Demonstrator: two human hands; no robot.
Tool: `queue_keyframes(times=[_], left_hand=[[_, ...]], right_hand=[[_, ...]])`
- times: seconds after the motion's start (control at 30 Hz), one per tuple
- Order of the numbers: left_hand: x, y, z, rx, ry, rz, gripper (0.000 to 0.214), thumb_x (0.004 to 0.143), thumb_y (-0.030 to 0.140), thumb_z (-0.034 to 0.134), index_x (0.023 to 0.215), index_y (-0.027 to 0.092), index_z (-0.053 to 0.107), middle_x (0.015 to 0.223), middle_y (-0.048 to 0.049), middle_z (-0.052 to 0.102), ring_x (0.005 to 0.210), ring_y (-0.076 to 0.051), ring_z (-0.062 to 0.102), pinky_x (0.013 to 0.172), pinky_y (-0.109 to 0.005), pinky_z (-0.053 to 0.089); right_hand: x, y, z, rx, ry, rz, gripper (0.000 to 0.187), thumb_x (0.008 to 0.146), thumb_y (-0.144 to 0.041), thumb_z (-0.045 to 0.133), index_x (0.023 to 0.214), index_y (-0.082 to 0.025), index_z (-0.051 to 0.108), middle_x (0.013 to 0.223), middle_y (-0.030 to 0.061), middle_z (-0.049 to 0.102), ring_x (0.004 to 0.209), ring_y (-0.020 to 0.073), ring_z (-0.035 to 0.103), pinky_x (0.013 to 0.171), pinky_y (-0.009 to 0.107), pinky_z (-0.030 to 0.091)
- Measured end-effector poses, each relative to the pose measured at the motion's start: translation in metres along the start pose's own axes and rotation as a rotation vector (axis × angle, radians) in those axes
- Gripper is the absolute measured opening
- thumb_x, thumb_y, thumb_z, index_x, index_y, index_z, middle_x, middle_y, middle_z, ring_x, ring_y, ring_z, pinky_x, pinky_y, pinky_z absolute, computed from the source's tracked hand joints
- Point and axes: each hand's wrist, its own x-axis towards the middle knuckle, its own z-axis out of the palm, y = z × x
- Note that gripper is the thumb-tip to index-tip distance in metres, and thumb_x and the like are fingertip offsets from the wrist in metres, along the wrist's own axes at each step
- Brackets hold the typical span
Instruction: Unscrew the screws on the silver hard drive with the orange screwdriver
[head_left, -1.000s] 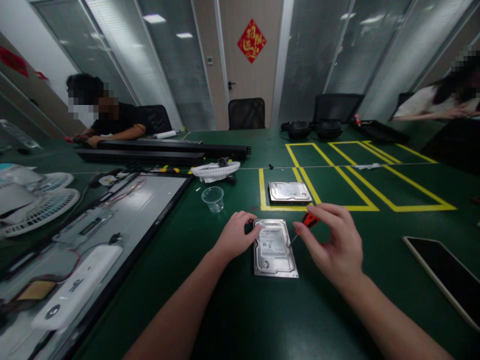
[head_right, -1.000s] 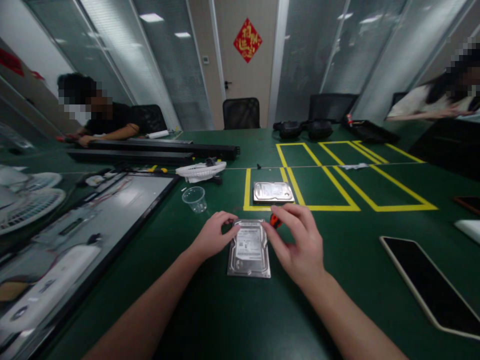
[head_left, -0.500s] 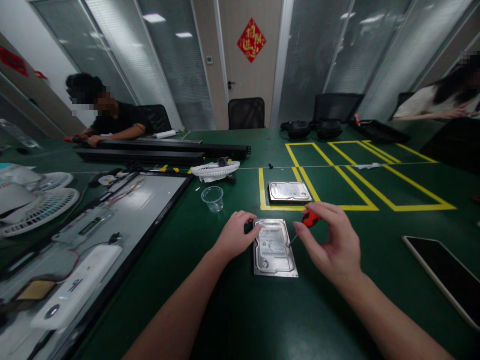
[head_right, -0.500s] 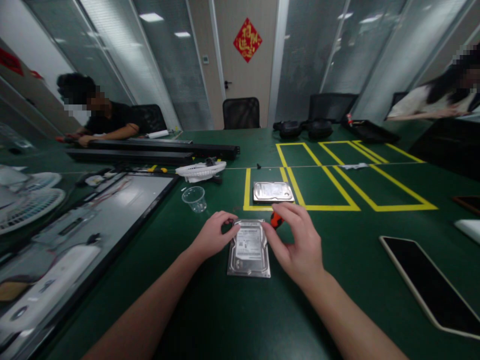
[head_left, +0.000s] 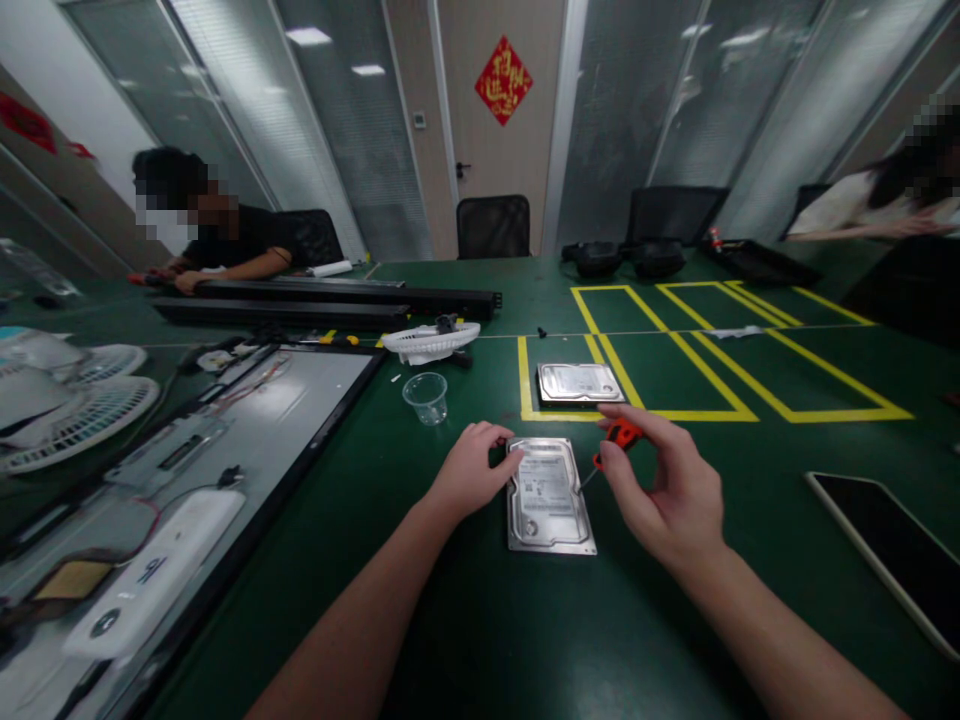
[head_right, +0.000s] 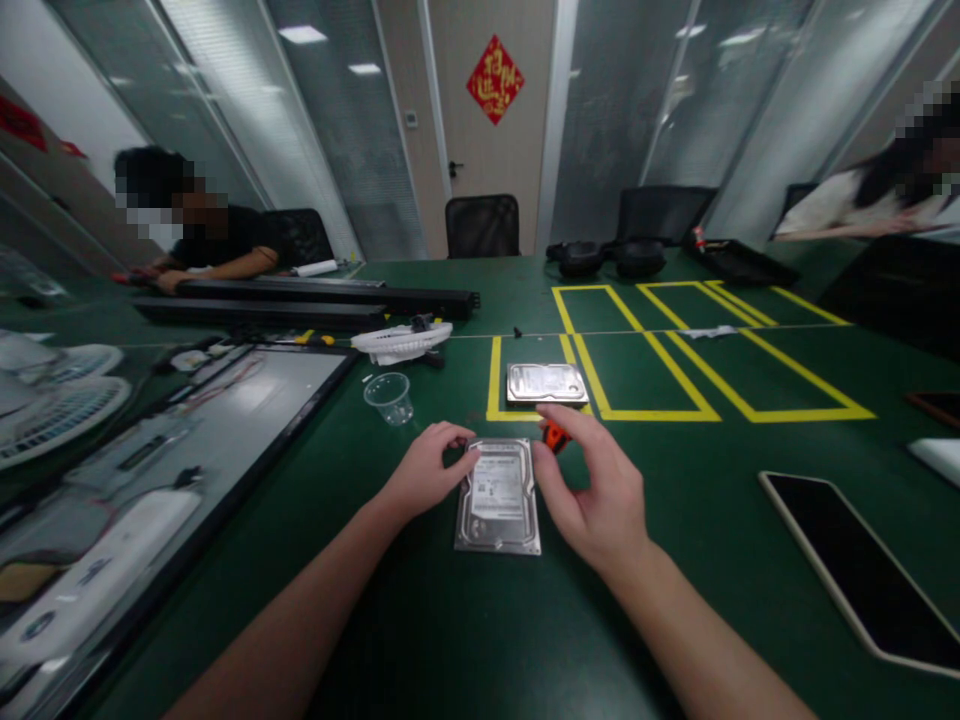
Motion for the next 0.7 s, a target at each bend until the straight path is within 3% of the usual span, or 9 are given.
queue_keyframes(times=[0.23,0.47,0.6,0.7], left_hand=[[-0.0003,0.0026,-0.0017,0.0,0.001,0.002,0.02,0.095,0.033,0.066,0.109,0.02,0.072,0.104,-0.0076,0.07,0.1,-0.025,0.063,0.09,-0.04,0.052],[-0.0004,0.0043,-0.003,-0.003,-0.008,-0.002,0.021,0.095,0.033,0.066,0.11,0.019,0.072,0.104,-0.0075,0.07,0.101,-0.025,0.063,0.091,-0.041,0.051],[-0.0004,0.0041,-0.0036,-0.006,-0.009,-0.007,0.021,0.095,0.033,0.066,0.11,0.02,0.072,0.105,-0.0074,0.07,0.101,-0.025,0.063,0.091,-0.04,0.051],[-0.0002,0.0031,-0.0028,-0.007,-0.005,-0.002,0.021,0.096,0.033,0.066,0.111,0.019,0.073,0.105,-0.0074,0.07,0.101,-0.025,0.063,0.09,-0.04,0.051]], right_hand=[[0.006,0.0014,0.0003,-0.131,0.087,-0.118,0.052,0.082,-0.017,0.082,0.131,-0.025,0.064,0.113,0.0095,0.069,0.102,0.0253,0.069,0.084,0.042,0.061],[0.0005,-0.0002,-0.0003,-0.004,0.017,-0.02,0.057,0.086,-0.009,0.072,0.139,-0.023,0.059,0.124,0.0102,0.072,0.109,0.0256,0.071,0.1,0.046,0.058],[-0.0019,0.0005,-0.0002,0.037,0.0,0.035,0.055,0.089,-0.01,0.067,0.142,-0.023,0.057,0.127,0.0108,0.071,0.11,0.0249,0.071,0.1,0.046,0.057],[0.0001,0.0013,0.0001,0.016,0.005,-0.001,0.056,0.088,-0.012,0.073,0.14,-0.023,0.057,0.123,0.0106,0.07,0.109,0.0249,0.071,0.098,0.045,0.057]])
